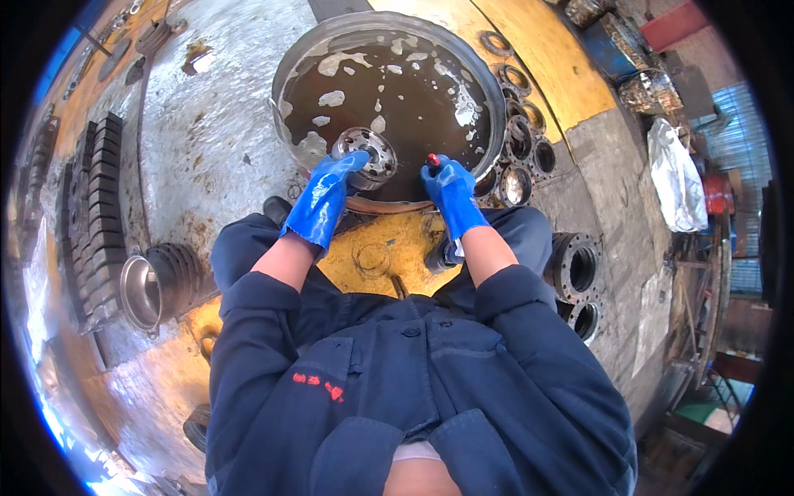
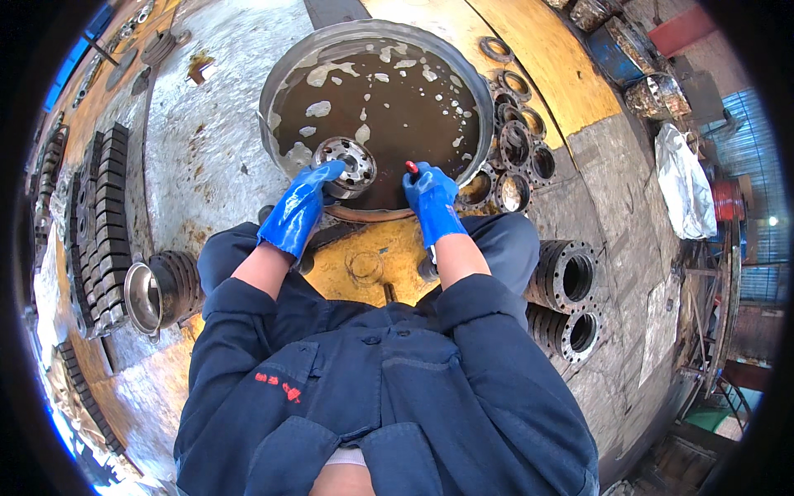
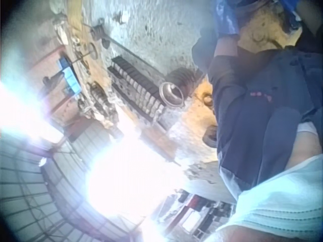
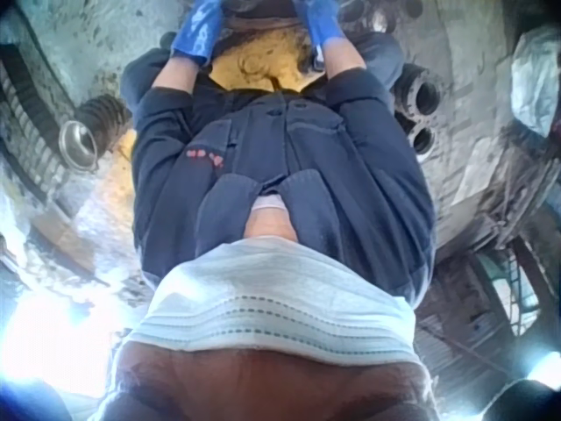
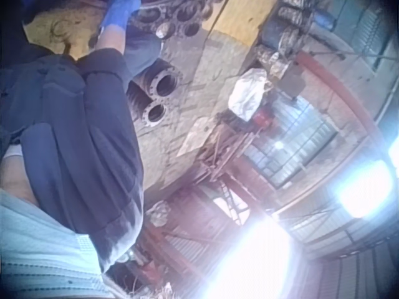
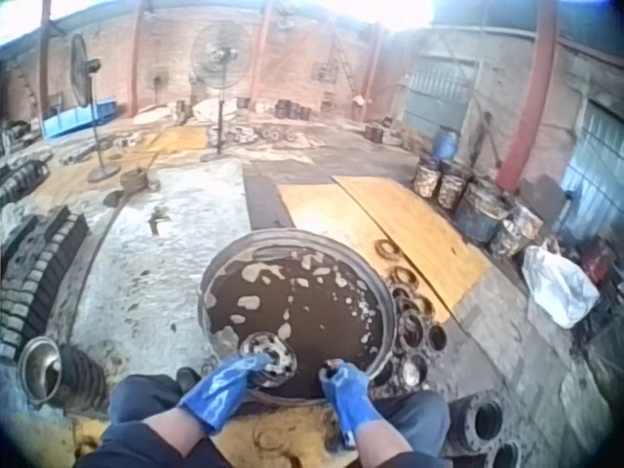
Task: The person is cleaning metal rings and industrial parts by submerging them in a tub of liquid and scrubbing them with a brush.
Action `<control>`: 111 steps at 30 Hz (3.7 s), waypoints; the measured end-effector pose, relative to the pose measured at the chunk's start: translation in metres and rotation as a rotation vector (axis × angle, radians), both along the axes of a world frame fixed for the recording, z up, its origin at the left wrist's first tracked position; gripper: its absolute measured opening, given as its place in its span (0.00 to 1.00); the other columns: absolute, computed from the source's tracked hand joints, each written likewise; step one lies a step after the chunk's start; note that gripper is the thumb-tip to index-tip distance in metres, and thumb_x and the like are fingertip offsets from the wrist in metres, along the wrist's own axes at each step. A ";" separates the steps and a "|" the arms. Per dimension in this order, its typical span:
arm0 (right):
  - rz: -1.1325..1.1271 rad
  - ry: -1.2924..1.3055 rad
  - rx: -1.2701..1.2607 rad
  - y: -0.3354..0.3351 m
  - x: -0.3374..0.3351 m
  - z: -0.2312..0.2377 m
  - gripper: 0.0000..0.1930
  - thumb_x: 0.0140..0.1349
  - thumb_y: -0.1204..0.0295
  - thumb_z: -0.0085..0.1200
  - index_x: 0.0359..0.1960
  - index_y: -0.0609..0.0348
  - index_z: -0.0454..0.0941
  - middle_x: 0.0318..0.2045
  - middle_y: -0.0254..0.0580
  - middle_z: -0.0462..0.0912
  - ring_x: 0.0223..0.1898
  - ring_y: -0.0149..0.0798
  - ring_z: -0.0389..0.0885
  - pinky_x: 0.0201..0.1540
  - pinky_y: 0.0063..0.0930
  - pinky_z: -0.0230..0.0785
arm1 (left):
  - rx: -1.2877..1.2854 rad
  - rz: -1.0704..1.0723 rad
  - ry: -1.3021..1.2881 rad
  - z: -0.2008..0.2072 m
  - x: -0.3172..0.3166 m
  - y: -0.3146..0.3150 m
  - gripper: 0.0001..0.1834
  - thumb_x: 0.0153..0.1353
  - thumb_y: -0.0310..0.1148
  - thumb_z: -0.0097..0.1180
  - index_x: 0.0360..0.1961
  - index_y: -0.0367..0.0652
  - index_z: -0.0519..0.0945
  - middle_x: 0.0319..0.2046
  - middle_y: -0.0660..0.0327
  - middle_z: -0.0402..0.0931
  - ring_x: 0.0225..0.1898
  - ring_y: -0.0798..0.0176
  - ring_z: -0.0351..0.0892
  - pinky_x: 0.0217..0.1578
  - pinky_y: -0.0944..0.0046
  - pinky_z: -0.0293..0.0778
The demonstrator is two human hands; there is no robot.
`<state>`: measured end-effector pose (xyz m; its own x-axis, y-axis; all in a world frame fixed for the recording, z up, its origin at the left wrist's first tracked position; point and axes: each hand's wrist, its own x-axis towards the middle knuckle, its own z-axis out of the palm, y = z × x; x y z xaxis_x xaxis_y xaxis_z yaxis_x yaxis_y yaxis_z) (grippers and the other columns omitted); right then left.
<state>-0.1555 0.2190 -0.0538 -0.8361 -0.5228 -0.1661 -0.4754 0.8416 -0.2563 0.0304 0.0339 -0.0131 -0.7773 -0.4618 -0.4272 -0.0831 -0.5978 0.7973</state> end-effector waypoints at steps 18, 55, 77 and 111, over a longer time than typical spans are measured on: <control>0.103 -0.079 -0.303 0.000 -0.009 -0.028 0.18 0.68 0.54 0.60 0.46 0.53 0.90 0.38 0.50 0.91 0.40 0.49 0.90 0.46 0.43 0.80 | -0.645 -0.005 0.331 -0.033 0.017 -0.008 0.18 0.71 0.31 0.59 0.57 0.33 0.85 0.49 0.51 0.89 0.50 0.56 0.87 0.54 0.58 0.80; 0.308 -0.337 -0.388 0.029 -0.129 -0.133 0.18 0.69 0.63 0.66 0.54 0.62 0.84 0.44 0.39 0.89 0.45 0.37 0.86 0.54 0.35 0.78 | -1.318 0.763 0.288 -0.007 0.045 -0.066 0.31 0.65 0.43 0.61 0.63 0.34 0.74 0.53 0.47 0.82 0.54 0.45 0.78 0.66 0.54 0.68; 0.470 -0.243 0.022 0.040 -0.172 -0.119 0.23 0.72 0.59 0.54 0.58 0.63 0.84 0.54 0.48 0.88 0.58 0.44 0.84 0.67 0.41 0.71 | -0.960 0.964 0.205 -0.072 0.179 -0.022 0.46 0.47 0.48 0.78 0.65 0.36 0.73 0.54 0.42 0.78 0.52 0.34 0.79 0.56 0.46 0.78; 0.391 -0.232 0.084 0.047 -0.166 -0.106 0.24 0.75 0.58 0.57 0.64 0.63 0.81 0.58 0.45 0.86 0.60 0.39 0.82 0.68 0.39 0.70 | 0.852 1.511 -0.496 -0.357 0.565 0.154 0.28 0.71 0.46 0.64 0.66 0.43 0.77 0.65 0.51 0.77 0.58 0.45 0.82 0.58 0.51 0.84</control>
<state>-0.3212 0.2662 -0.1596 -0.5142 -0.7683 -0.3813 -0.6995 0.6329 -0.3318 0.5950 0.1876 -0.3701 0.3225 -0.1276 -0.9379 0.7539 -0.5645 0.3361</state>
